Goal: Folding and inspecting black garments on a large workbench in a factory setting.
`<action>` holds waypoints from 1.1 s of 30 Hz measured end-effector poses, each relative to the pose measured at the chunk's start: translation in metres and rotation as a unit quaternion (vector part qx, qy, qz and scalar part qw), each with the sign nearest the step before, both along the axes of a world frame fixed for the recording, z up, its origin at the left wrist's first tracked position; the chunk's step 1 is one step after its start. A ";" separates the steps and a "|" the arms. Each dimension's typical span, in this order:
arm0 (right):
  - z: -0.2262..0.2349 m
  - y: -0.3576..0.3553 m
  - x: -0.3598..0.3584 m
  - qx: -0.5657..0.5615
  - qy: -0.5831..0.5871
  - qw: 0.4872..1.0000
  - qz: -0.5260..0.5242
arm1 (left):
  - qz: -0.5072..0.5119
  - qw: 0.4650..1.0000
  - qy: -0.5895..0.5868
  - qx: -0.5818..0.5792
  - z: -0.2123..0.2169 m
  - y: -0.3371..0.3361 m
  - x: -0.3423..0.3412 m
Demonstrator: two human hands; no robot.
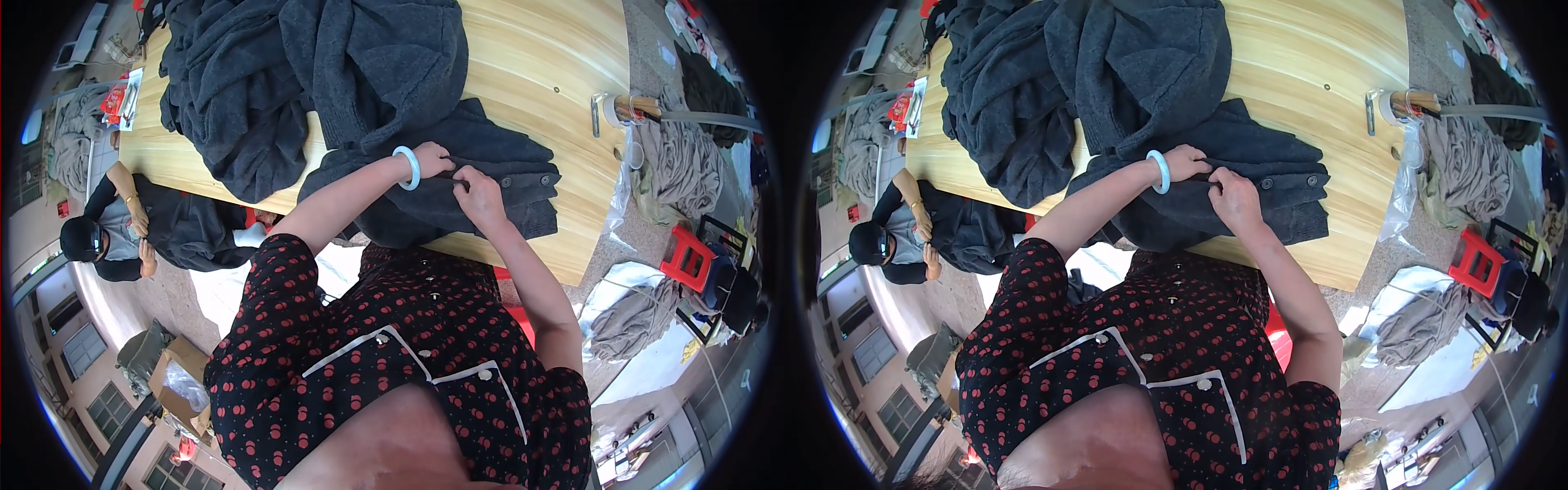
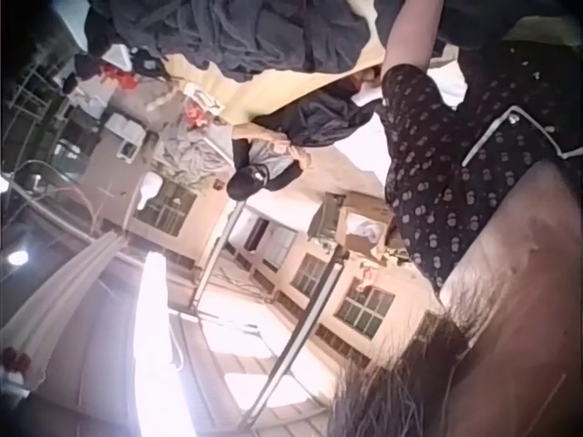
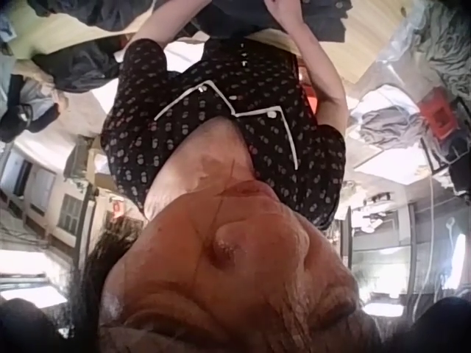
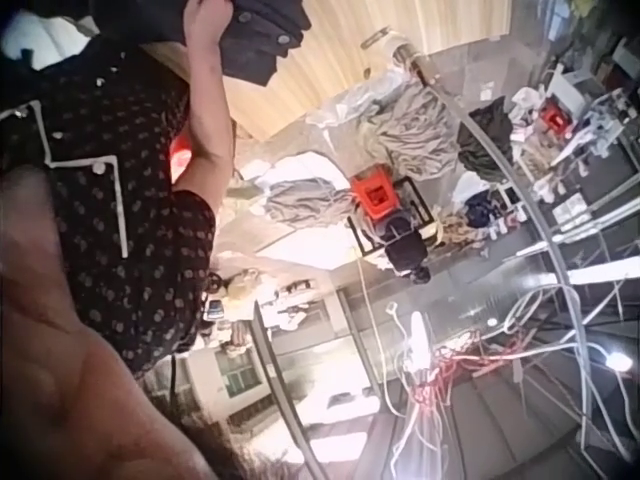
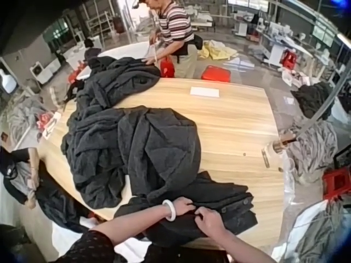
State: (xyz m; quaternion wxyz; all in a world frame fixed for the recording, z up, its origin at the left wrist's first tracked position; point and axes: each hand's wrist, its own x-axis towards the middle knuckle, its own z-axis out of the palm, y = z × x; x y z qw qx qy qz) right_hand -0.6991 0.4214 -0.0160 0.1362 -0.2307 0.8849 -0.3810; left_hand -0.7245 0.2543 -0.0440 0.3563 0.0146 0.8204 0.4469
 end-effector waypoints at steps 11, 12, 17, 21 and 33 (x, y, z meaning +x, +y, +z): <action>-0.004 0.001 0.003 0.060 0.127 0.990 0.021 | -0.083 0.986 0.116 -0.082 0.012 0.005 0.009; -0.003 0.002 0.003 0.061 0.127 0.990 0.020 | -0.102 0.989 0.082 -0.075 0.022 0.004 0.007; 0.000 0.000 0.003 0.130 0.115 0.984 0.047 | -0.119 0.977 0.143 -0.104 0.021 0.006 0.022; 0.000 0.000 0.000 0.126 0.112 0.984 0.054 | -0.077 0.980 0.160 -0.088 0.011 0.007 0.030; -0.012 0.008 -0.001 0.093 0.103 0.986 0.095 | -0.054 0.974 0.206 -0.082 0.007 0.010 0.036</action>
